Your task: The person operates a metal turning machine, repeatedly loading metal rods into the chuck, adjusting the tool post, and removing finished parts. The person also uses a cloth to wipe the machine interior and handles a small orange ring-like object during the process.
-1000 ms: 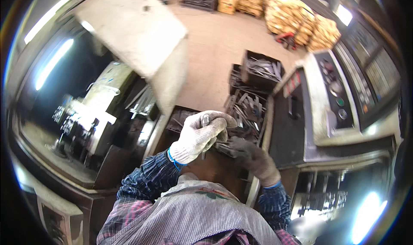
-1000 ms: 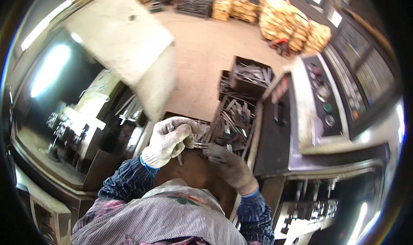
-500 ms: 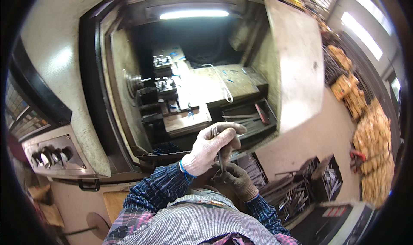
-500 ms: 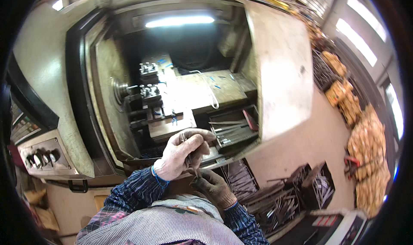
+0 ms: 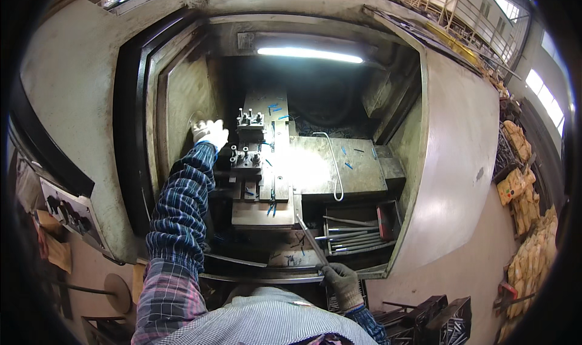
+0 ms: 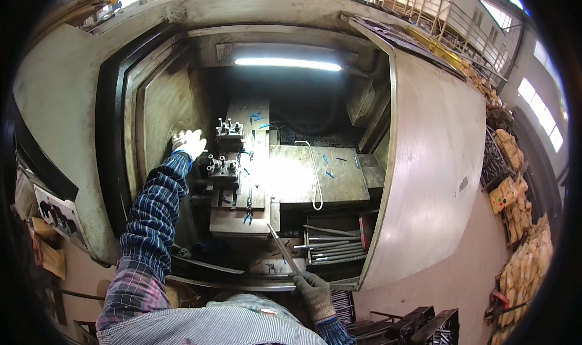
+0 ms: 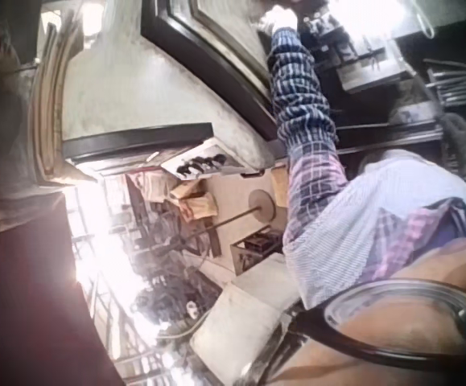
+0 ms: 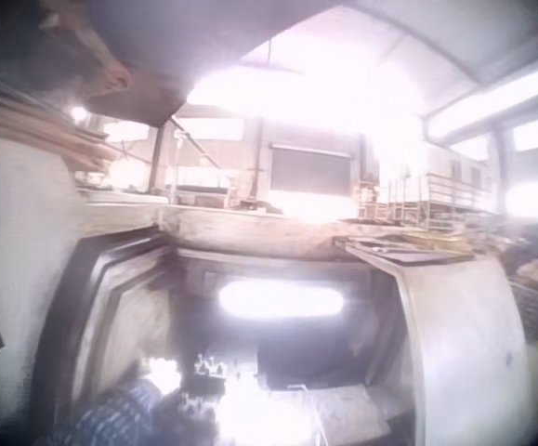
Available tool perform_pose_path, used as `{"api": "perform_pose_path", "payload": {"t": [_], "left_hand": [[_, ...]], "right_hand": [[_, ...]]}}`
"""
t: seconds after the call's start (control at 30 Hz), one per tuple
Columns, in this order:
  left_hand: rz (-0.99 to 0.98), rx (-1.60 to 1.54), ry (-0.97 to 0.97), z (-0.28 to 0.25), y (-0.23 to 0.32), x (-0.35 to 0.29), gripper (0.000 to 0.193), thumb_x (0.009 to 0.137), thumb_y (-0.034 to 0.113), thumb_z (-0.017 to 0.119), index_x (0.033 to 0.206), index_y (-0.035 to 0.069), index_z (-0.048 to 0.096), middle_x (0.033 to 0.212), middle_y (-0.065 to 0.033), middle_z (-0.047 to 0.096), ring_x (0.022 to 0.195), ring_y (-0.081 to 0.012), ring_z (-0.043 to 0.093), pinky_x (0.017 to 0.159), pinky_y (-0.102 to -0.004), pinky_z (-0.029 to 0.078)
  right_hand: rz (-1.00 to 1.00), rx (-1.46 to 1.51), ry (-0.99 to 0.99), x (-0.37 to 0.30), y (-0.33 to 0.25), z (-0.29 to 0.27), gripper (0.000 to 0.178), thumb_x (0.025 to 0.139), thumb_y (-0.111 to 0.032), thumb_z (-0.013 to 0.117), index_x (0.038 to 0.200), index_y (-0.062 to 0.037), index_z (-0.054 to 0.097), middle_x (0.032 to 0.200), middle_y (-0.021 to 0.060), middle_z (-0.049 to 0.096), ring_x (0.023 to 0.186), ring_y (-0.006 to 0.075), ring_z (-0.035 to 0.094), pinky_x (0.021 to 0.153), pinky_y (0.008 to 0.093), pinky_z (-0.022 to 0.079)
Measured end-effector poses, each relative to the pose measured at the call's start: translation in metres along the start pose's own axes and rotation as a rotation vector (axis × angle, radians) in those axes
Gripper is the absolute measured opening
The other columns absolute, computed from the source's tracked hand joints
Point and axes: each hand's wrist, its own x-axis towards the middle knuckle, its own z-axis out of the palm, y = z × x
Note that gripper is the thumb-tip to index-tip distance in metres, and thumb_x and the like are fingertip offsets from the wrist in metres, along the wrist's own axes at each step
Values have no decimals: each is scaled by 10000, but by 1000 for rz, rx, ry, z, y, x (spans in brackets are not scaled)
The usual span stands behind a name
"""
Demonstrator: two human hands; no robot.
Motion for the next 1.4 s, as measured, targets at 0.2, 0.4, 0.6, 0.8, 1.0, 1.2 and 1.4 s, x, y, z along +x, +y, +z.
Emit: {"api": "perform_pose_path", "payload": {"t": [0.2, 0.4, 0.6, 0.8, 1.0, 1.2, 1.4], "left_hand": [[39, 449, -33, 66, -23, 25, 478, 1079, 412, 485, 1476, 189, 629, 1623, -179, 476, 1598, -385, 268, 1289, -645, 47], [329, 248, -416, 56, -13, 90, 439, 1012, 508, 590, 1198, 165, 791, 1215, -85, 775, 1156, -349, 709, 1082, -522, 500], [751, 15, -402, 62, 143, 65, 429, 927, 366, 617, 1294, 187, 749, 1317, -137, 728, 1210, -326, 687, 1025, -430, 551], [584, 48, -17, 91, 177, 36, 363, 979, 382, 589, 1273, 258, 761, 1325, -154, 692, 1229, -367, 657, 1032, -511, 524], [593, -724, 418, -25, 130, -99, 347, 1012, 213, 631, 1348, 171, 707, 1282, -168, 727, 1144, -335, 700, 986, -418, 572], [339, -813, 1005, -104, -2, -259, 420, 1006, 144, 640, 1414, 40, 634, 1371, -139, 687, 1429, -369, 523, 1258, -563, 328], [87, -421, 1377, -89, -117, -363, 435, 1089, 105, 458, 1466, -108, 498, 1444, -284, 588, 1482, -462, 443, 1240, -597, 359]], "right_hand": [[184, -9, -2, 16, -10, -4, 242, 983, -224, 773, 1069, 2, 790, 793, -2, 715, 721, 84, 631, 641, 251, 496], [156, 62, -8, 37, -1, -1, 345, 994, -298, 778, 1141, 14, 773, 796, 19, 718, 614, 79, 633, 468, 257, 495], [51, 199, 95, 48, 2, 12, 186, 981, -144, 772, 1081, 8, 811, 954, 45, 776, 782, 88, 644, 751, 261, 520], [101, 43, 71, 54, -25, 19, 264, 1015, -237, 726, 1128, -3, 771, 800, 36, 742, 650, 80, 672, 514, 241, 530], [64, 124, 82, 92, -37, 37, 214, 1014, -190, 721, 1104, 1, 762, 798, 55, 735, 627, 111, 659, 526, 243, 524], [-258, 119, -80, 138, -115, 94, 310, 1033, -261, 716, 1172, 14, 739, 898, 59, 732, 681, 107, 679, 542, 219, 533], [-349, -180, -225, 222, -182, 159, 359, 999, -255, 755, 1209, 37, 739, 870, 85, 768, 715, 120, 709, 569, 251, 569]]}}
